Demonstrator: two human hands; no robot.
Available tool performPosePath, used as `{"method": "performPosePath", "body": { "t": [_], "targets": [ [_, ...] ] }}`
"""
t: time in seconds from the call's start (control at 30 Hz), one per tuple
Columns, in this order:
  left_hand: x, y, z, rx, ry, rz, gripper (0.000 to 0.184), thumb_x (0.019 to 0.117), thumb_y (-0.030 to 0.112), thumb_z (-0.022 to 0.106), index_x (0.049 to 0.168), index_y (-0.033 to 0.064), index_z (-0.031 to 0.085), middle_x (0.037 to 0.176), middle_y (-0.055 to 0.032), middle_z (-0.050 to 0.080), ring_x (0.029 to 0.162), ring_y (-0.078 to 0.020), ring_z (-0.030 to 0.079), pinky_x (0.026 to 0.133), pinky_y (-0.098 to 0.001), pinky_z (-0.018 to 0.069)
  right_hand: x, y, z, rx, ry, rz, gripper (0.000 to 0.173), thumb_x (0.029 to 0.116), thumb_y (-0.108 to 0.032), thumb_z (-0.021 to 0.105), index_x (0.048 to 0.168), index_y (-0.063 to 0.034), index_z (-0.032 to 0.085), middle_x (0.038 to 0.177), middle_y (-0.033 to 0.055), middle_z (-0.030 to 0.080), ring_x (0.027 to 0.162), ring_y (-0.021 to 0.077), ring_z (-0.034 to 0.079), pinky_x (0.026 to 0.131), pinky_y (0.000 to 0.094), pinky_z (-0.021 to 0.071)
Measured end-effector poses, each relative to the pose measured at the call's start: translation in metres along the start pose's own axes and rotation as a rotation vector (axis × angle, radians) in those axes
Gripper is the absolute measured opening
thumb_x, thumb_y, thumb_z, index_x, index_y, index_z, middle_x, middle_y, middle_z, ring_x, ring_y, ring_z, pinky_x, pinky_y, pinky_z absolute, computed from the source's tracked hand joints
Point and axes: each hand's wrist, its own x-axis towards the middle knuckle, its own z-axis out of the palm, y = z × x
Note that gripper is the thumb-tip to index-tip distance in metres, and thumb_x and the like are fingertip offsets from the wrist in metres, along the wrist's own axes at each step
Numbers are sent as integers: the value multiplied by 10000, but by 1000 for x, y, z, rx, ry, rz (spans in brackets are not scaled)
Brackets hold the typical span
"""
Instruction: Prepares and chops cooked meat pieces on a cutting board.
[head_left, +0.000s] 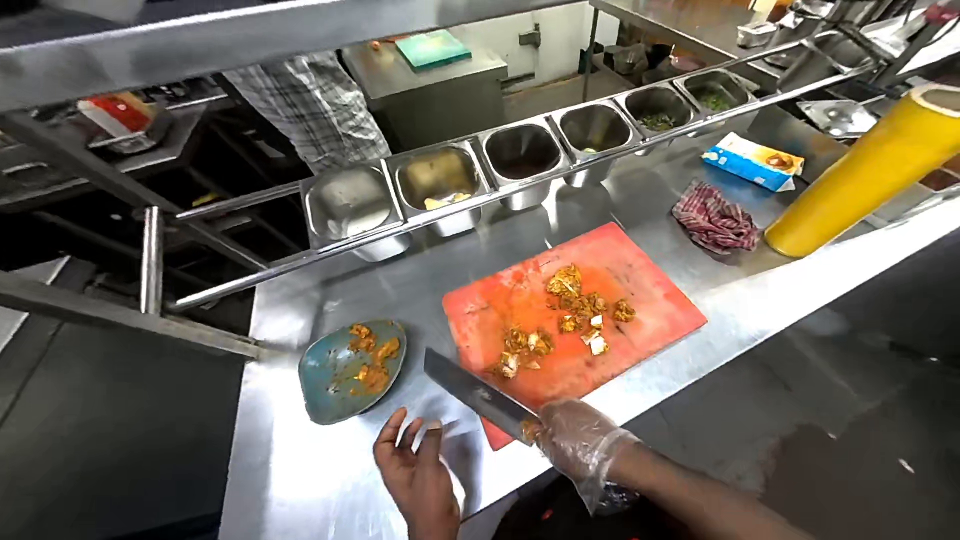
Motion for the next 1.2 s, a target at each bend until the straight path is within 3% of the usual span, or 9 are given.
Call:
{"method": "performPosePath", "body": {
  "t": [0.23,0.37,0.47,0.53,0.7,0.83,1.0,1.13,1.2],
  "targets": [
    [21,6,-16,10,70,-9,484,915,30,587,1368,-52,436,1315,-144,512,1094,-156,586,835,-303,548,-13,61,-29,125,142,250,452,1067,-401,475,1253,-24,642,1208,235,664,1160,395,636,1003,587,483],
    [20,7,4,2,-55,-78,436,920,54,589,1331,-35,474,1248,-123,560,995,-138,619,766,-297,553,-35,108,-46,172,303,362,400,1058,-386,516,1214,-56,679,1158,201,690,1113,360,659,992,562,499],
    [30,13,36,39,-296,-93,388,927,76,610,1293,-31,540,1227,-147,618,975,-187,655,762,-341,576,-49,125,-49,217,373,368,393,1063,-389,512,1169,-54,688,1084,190,698,1033,344,676,940,559,517],
    [46,17,68,137,-511,-71,380,954,71,611,1317,-31,569,1276,-175,629,1034,-235,667,848,-402,581,-60,128,-50,273,417,351,352,1065,-353,519,1138,-55,691,1029,172,697,971,323,677,899,544,526],
    [88,22,179,475,-863,226,343,1026,131,573,1354,46,621,1361,-146,630,1234,-260,621,1071,-475,499,-77,149,-46,419,607,369,294,1062,-337,551,1109,-90,703,927,109,699,821,247,676,792,492,558],
    [91,31,263,749,-1110,442,389,1036,260,486,1371,146,647,1389,-124,627,1345,-314,539,1121,-590,408,-90,170,-37,568,738,412,300,1072,-317,537,1114,-66,695,868,126,691,706,253,664,694,487,572],
    [88,35,316,1198,-1245,541,325,962,404,583,1228,280,724,1422,-45,595,1394,-327,452,1055,-676,349,-102,185,-18,710,826,431,333,1073,-340,540,1034,-48,696,773,120,654,601,242,614,604,466,548],
    [107,33,322,1382,-1256,649,400,992,493,459,1171,279,745,1371,-34,630,1350,-313,496,1050,-678,340,-102,187,-12,799,839,467,340,1080,-339,526,1032,-39,679,722,119,624,539,233,586,536,432,534],
    [125,31,313,1405,-1233,572,432,1012,509,431,1188,270,745,1405,-36,617,1368,-319,489,1072,-694,313,-99,188,-12,804,844,464,331,1081,-329,526,1022,-38,674,709,117,618,528,230,583,525,428,531]
  ]
}}
